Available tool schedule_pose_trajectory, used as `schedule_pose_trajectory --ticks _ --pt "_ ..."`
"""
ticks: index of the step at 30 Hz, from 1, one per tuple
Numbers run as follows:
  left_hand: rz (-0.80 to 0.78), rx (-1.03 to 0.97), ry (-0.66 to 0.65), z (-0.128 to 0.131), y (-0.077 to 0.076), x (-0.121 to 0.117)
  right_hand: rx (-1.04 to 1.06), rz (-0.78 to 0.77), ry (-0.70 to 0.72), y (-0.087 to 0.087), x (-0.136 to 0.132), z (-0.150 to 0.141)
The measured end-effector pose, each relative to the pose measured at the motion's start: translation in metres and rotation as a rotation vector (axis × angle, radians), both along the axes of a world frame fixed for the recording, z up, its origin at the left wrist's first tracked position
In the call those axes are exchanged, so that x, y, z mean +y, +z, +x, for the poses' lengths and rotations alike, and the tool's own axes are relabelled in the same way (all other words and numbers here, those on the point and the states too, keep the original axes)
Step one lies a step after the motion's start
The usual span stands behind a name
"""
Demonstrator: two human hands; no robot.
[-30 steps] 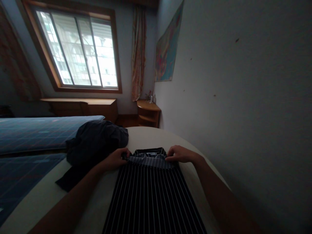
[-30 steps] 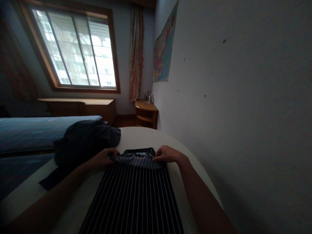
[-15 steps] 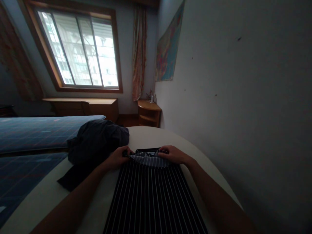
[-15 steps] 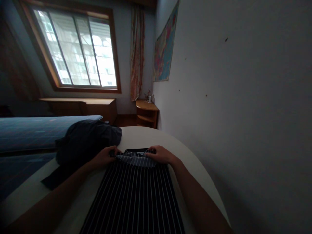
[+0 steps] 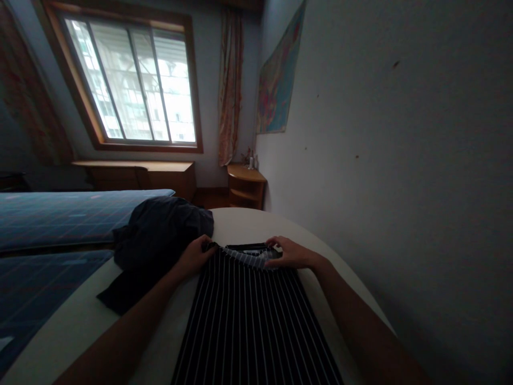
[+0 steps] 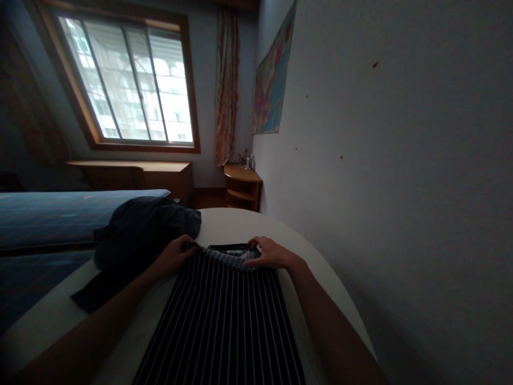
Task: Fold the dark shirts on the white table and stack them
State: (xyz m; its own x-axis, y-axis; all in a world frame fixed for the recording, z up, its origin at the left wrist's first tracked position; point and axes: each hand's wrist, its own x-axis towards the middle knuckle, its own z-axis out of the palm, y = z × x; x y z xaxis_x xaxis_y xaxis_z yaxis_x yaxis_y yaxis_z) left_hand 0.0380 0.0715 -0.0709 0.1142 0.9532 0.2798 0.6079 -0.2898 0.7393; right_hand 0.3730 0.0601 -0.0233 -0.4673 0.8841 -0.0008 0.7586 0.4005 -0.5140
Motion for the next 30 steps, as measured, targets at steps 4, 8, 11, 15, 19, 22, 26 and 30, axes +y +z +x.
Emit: schedule_pose_trajectory --ticks 4,8,11,15,19,22,26,30 --pt "0.029 0.013 0.099 0.000 -0.010 0.005 -0.116 -0.132 0.005 0.001 0.002 0.019" --pt "-0.003 0.024 0.135 0.000 -0.017 0.008 -0.106 -0.065 -0.053 -0.001 0.010 0.025" --pt "-0.026 0.029 0.162 -0.001 -0.019 0.009 -0.026 -0.018 -0.126 -0.004 0.016 0.027" --pt "-0.043 0.016 0.176 -0.002 -0.019 0.010 -0.028 -0.083 -0.206 -0.010 0.021 0.031" --pt "-0.040 -0.022 0.145 -0.004 -0.015 0.010 -0.040 -0.075 -0.135 -0.011 0.024 0.036" --pt "-0.034 -0.053 0.128 -0.006 -0.014 0.013 0.065 -0.017 -0.135 -0.011 0.029 0.038" --pt "-0.036 -0.053 0.133 -0.008 -0.019 0.015 0.096 0.092 -0.229 -0.026 0.035 0.032" --pt "-0.050 -0.022 0.130 -0.007 -0.024 0.014 0.067 0.047 -0.261 -0.045 0.037 0.022"
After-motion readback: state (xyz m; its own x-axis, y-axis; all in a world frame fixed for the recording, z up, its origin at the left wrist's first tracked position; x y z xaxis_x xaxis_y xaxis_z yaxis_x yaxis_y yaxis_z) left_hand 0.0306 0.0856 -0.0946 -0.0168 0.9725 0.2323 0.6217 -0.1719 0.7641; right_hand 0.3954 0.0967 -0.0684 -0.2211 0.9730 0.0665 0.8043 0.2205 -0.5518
